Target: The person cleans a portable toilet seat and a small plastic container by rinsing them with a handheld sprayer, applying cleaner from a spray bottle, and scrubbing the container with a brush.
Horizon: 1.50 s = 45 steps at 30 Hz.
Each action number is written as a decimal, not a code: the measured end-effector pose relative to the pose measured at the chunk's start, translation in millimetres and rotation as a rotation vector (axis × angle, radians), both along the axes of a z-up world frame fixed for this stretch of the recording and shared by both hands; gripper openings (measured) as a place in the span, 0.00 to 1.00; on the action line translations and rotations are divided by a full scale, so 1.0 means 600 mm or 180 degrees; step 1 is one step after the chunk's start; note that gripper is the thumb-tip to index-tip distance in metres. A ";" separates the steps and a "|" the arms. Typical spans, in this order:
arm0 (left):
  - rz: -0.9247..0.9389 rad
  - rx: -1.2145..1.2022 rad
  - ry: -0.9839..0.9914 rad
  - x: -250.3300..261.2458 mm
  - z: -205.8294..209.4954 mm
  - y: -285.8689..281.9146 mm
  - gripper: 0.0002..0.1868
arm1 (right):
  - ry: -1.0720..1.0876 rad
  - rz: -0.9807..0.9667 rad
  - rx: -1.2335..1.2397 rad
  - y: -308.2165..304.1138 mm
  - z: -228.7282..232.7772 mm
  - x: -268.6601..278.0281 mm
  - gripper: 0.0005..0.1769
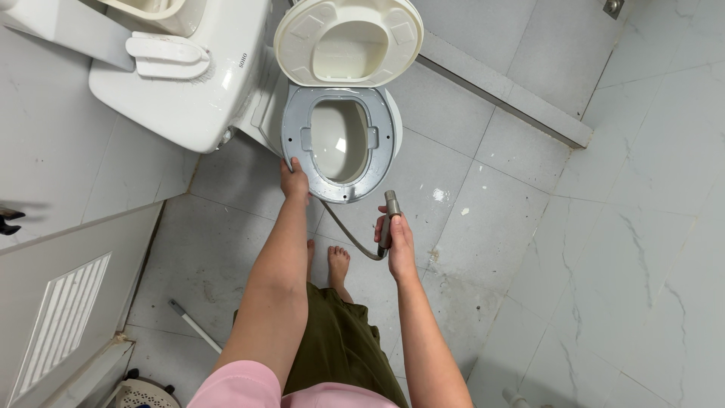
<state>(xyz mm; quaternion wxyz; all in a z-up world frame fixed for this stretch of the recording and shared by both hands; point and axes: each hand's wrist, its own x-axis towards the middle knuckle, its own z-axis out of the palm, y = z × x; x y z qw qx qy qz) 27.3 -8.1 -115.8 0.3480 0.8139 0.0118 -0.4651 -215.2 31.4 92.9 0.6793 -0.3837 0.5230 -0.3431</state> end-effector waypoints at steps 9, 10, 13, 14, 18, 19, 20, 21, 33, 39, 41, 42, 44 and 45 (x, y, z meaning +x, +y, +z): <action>-0.0049 0.0769 0.0105 0.003 -0.013 0.030 0.38 | -0.0102 0.0026 -0.0035 0.007 -0.007 0.000 0.30; -0.0046 0.0772 0.0100 0.003 -0.024 0.034 0.38 | -0.0108 0.0028 -0.0031 0.008 -0.006 0.000 0.30; 0.0122 0.0647 0.0801 -0.007 -0.074 0.046 0.43 | -0.0079 0.0053 -0.0041 0.011 -0.002 0.004 0.30; 0.0404 0.0401 0.1555 -0.021 -0.085 0.051 0.45 | -0.0048 0.0062 -0.0028 0.013 0.001 0.005 0.30; 0.1582 -0.0364 0.2647 -0.041 -0.083 0.069 0.53 | -0.0099 0.0068 -0.0026 0.021 0.004 0.007 0.30; 0.1588 -0.0366 0.2646 -0.046 -0.071 0.074 0.53 | -0.0099 0.0075 -0.0024 0.024 0.005 0.006 0.30; 0.1613 -0.0453 0.2513 -0.053 -0.054 0.073 0.49 | -0.0056 0.0076 -0.0031 0.026 0.006 0.006 0.30; 0.1637 -0.0540 0.2380 -0.062 -0.037 0.071 0.47 | -0.0013 0.0078 -0.0038 0.027 0.007 0.005 0.31; 0.1730 -0.0221 0.1994 -0.080 -0.047 0.080 0.36 | -0.0135 0.0065 -0.0078 0.050 0.009 0.002 0.31; 0.1363 -0.0505 0.1990 -0.073 -0.056 0.110 0.24 | -0.0183 0.0246 0.0047 0.067 0.015 -0.011 0.27; 0.1379 -0.0655 0.2055 -0.075 -0.048 0.110 0.20 | -0.0159 0.0339 0.0071 0.074 0.018 -0.007 0.25; 0.1393 -0.0810 0.2128 -0.078 -0.042 0.105 0.17 | -0.0128 0.0431 0.0089 0.076 0.021 -0.006 0.24; 0.1270 -0.0878 0.2188 -0.079 -0.024 0.096 0.17 | -0.0097 0.0581 0.0109 0.084 0.028 0.000 0.24; 0.1154 -0.0939 0.2243 -0.079 -0.012 0.092 0.18 | -0.0066 0.0735 0.0138 0.088 0.033 0.004 0.23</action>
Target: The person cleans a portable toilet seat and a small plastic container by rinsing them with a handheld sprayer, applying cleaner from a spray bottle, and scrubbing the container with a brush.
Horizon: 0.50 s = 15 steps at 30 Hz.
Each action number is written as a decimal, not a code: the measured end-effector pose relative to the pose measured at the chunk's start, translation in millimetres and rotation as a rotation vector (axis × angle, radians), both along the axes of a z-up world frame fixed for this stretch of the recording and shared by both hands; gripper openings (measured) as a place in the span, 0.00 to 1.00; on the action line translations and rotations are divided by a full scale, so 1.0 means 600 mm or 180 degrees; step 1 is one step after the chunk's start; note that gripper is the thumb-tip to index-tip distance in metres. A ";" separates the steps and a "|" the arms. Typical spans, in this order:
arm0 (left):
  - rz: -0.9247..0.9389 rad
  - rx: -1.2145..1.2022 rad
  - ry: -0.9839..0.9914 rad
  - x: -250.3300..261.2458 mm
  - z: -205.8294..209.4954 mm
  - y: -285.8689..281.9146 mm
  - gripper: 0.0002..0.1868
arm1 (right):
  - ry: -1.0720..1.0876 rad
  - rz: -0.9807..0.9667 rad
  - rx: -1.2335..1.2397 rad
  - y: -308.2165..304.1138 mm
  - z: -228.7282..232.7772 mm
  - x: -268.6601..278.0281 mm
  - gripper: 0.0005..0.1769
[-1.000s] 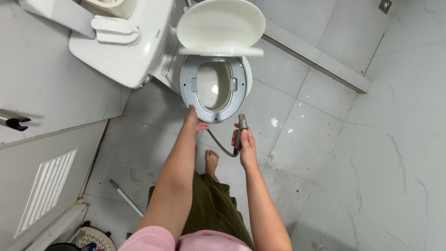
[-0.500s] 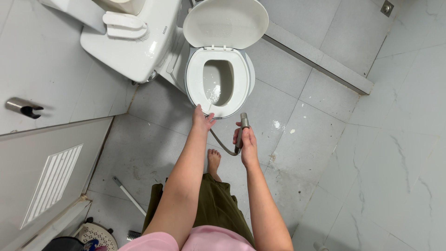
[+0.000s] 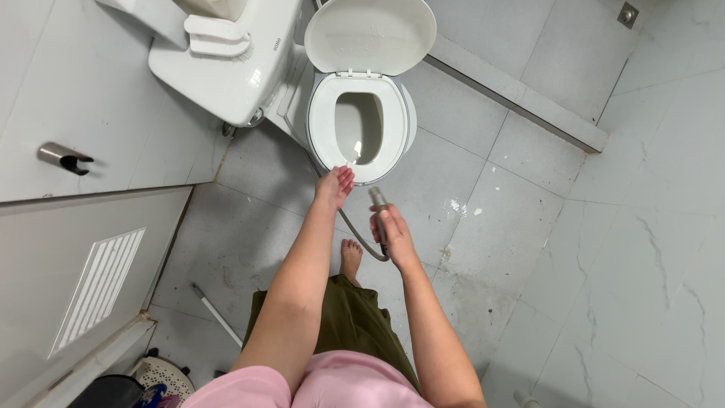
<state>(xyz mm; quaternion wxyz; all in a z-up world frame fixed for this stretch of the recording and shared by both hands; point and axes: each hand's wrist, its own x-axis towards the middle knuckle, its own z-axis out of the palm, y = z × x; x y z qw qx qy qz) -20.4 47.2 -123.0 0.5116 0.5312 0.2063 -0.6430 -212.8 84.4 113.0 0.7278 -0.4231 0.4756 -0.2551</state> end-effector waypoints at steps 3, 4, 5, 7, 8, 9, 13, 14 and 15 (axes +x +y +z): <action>0.0038 -0.0146 0.0190 0.004 0.046 -0.012 0.19 | -0.0050 0.0315 0.0033 0.008 0.020 0.011 0.22; 0.0038 -0.0160 0.0186 0.005 0.062 -0.015 0.19 | -0.0053 0.0316 0.0020 0.012 0.028 0.015 0.22; 0.0027 -0.0182 0.0208 0.006 0.076 -0.019 0.19 | 0.0048 0.0394 0.0044 0.016 0.036 0.018 0.21; 0.0019 -0.0215 0.0224 0.006 0.097 -0.027 0.19 | 0.0144 0.0476 0.0056 0.021 0.046 0.023 0.21; 0.0056 -0.0192 0.0243 0.005 0.103 -0.031 0.19 | 0.0298 0.0521 -0.0100 0.023 0.047 0.027 0.20; 0.0094 -0.0166 0.0262 0.006 0.106 -0.033 0.19 | 0.0452 0.0566 -0.0253 0.025 0.047 0.030 0.20; 0.0245 -0.0243 0.0298 0.003 0.105 -0.033 0.20 | 0.0566 0.0552 -0.0365 0.032 0.045 0.033 0.19; 0.0306 -0.0246 0.0372 0.003 0.102 -0.034 0.20 | 0.0538 0.0556 -0.0400 0.034 0.045 0.034 0.18; 0.0369 -0.0253 0.0447 0.003 0.100 -0.035 0.21 | 0.0510 0.0562 -0.0438 0.036 0.045 0.034 0.17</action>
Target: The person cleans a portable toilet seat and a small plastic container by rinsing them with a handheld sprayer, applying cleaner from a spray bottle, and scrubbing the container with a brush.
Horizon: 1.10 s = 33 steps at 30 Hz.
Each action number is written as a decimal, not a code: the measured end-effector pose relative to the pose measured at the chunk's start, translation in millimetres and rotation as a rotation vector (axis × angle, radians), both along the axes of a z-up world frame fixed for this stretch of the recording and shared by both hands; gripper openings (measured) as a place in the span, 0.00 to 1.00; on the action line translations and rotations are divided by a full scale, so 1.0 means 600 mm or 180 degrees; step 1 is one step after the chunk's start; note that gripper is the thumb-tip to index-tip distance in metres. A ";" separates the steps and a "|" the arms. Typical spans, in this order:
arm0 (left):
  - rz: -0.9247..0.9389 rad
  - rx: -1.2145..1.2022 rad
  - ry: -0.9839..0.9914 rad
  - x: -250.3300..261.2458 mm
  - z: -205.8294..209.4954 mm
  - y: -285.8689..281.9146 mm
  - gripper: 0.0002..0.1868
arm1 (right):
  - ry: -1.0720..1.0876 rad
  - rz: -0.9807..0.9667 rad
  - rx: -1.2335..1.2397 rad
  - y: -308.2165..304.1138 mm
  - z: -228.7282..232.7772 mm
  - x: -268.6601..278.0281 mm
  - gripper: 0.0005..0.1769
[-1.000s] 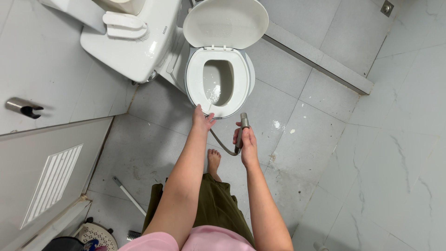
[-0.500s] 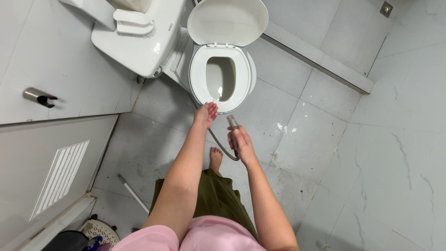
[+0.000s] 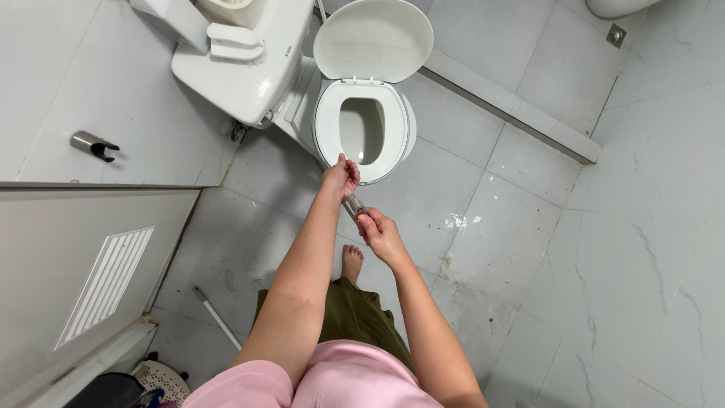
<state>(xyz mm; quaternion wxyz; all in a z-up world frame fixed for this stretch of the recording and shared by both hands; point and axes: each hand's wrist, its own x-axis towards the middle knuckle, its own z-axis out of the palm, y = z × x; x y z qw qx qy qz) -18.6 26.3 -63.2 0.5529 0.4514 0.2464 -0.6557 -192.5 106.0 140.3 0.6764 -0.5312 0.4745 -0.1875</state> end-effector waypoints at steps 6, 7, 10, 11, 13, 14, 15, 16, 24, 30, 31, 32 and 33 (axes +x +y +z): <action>0.0202 -0.0148 0.0302 -0.003 -0.017 0.010 0.26 | -0.0017 -0.0262 -0.0063 0.011 0.005 -0.004 0.18; 0.0213 -0.0160 0.0301 -0.001 -0.016 0.012 0.26 | -0.0018 -0.0251 -0.0075 0.011 0.005 -0.008 0.18; 0.0291 0.0181 -0.0180 0.010 -0.011 0.022 0.25 | -0.0072 0.0141 -0.0082 0.004 0.001 -0.023 0.17; 0.0314 0.0047 -0.0324 0.018 -0.010 0.030 0.26 | -0.0013 -0.0135 -0.0087 0.000 -0.003 -0.024 0.17; 0.0359 -0.0081 -0.0470 0.032 -0.011 0.043 0.27 | 0.0044 -0.0391 -0.0092 -0.009 -0.007 -0.033 0.17; 0.0567 0.0023 -0.0426 0.039 -0.011 0.048 0.21 | 0.0083 -0.0269 0.0084 -0.016 -0.007 -0.041 0.17; 0.0778 0.0125 -0.0382 0.046 -0.011 0.053 0.16 | 0.0123 -0.0147 0.0259 -0.020 -0.007 -0.044 0.18; 0.0792 0.0133 -0.0385 0.049 -0.011 0.062 0.16 | 0.0121 -0.0132 0.0266 -0.018 -0.009 -0.043 0.18; 0.0540 0.0123 -0.0783 0.070 0.025 0.122 0.23 | -0.0007 -0.0119 -0.0037 -0.023 -0.002 -0.019 0.17; 0.0533 0.0045 -0.0752 0.074 0.061 0.145 0.23 | -0.0129 -0.0189 -0.0300 -0.048 0.000 0.011 0.18; 0.0549 0.0046 -0.0757 0.074 0.066 0.147 0.23 | -0.0134 -0.0174 -0.0300 -0.051 0.001 0.013 0.18; 0.0548 0.0022 -0.0755 0.074 0.070 0.148 0.23 | -0.0250 -0.0225 -0.0357 -0.055 0.001 0.014 0.18; 0.0547 -0.0003 -0.0753 0.074 0.075 0.149 0.23 | -0.0366 -0.0276 -0.0414 -0.058 0.002 0.015 0.19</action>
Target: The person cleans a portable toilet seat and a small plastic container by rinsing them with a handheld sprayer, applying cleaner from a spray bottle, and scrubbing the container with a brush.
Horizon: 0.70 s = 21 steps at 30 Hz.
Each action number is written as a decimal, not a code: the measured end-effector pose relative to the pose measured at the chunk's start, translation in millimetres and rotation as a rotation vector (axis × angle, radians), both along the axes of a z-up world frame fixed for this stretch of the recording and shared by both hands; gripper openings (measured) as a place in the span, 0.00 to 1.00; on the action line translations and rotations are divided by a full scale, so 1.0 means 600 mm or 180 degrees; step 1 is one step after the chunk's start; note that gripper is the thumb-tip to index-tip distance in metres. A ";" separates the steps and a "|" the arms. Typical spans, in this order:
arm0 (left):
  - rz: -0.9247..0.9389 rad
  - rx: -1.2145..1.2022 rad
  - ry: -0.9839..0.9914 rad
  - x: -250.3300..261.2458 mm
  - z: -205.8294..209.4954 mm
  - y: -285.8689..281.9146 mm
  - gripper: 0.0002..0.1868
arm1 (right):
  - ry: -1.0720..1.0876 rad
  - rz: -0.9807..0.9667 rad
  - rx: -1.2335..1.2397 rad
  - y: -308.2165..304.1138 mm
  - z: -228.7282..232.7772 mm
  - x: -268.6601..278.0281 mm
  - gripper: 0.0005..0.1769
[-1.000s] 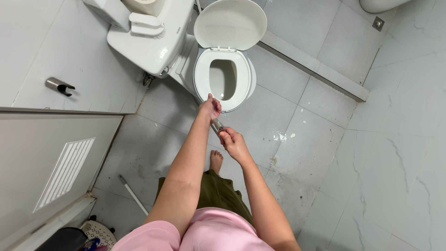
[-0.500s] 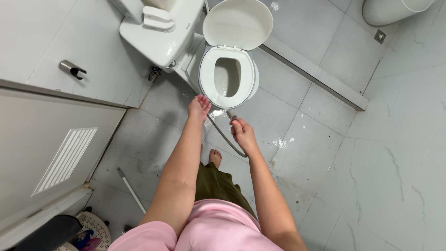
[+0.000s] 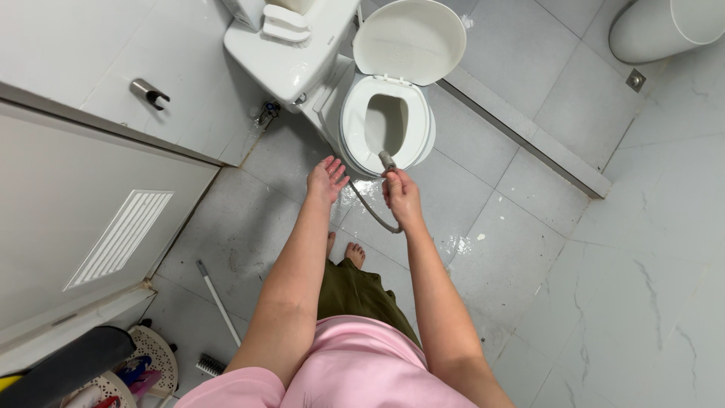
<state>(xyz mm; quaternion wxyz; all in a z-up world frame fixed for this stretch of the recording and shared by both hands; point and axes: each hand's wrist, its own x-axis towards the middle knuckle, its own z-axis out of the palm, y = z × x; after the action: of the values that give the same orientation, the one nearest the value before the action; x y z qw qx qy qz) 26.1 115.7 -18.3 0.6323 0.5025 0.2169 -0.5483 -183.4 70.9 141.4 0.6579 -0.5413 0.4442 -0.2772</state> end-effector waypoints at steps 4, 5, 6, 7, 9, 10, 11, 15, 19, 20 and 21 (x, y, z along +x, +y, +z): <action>-0.0042 0.0021 -0.0027 0.000 0.016 0.005 0.22 | -0.0058 -0.0198 -0.0134 -0.008 0.002 0.007 0.18; -0.0060 0.0004 -0.0012 -0.001 0.020 0.005 0.22 | -0.0056 -0.0351 -0.0088 -0.009 0.002 0.009 0.18; -0.0078 -0.0014 0.0004 -0.001 0.023 0.006 0.22 | -0.0054 -0.0504 -0.0042 -0.010 0.002 0.010 0.18; -0.0081 -0.0015 0.0001 -0.002 0.027 0.006 0.22 | -0.0057 -0.0507 -0.0043 -0.009 0.001 0.012 0.18; -0.0110 0.0036 0.0011 -0.004 0.032 0.006 0.22 | -0.0018 -0.0406 -0.0213 -0.007 -0.002 0.014 0.18; -0.0119 0.0037 0.0012 -0.006 0.034 0.006 0.22 | -0.0017 -0.0415 -0.0212 -0.007 -0.004 0.014 0.18; -0.0136 0.0017 0.0016 -0.007 0.037 0.006 0.22 | -0.0026 -0.0605 -0.0278 -0.007 -0.005 0.016 0.18; -0.0190 -0.0043 0.0039 -0.011 0.041 0.003 0.21 | 0.0032 -0.0512 -0.0266 -0.009 -0.005 0.017 0.18; -0.0250 -0.0013 0.0043 -0.013 0.039 -0.004 0.21 | -0.0041 -0.0844 -0.0261 -0.011 -0.003 0.026 0.18; -0.0241 -0.0039 0.0071 -0.014 0.038 -0.005 0.20 | -0.0049 -0.0722 -0.0230 -0.012 -0.002 0.025 0.18; -0.0242 -0.0066 0.0108 -0.017 0.036 -0.008 0.20 | -0.0049 -0.0611 -0.0201 -0.013 -0.001 0.022 0.18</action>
<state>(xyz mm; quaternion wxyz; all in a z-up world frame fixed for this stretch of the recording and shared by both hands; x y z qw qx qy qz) 16.0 111.2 3.1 0.6124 0.4945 0.2026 -0.5826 -170.1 63.1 140.9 0.6144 -0.5146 0.4799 -0.3569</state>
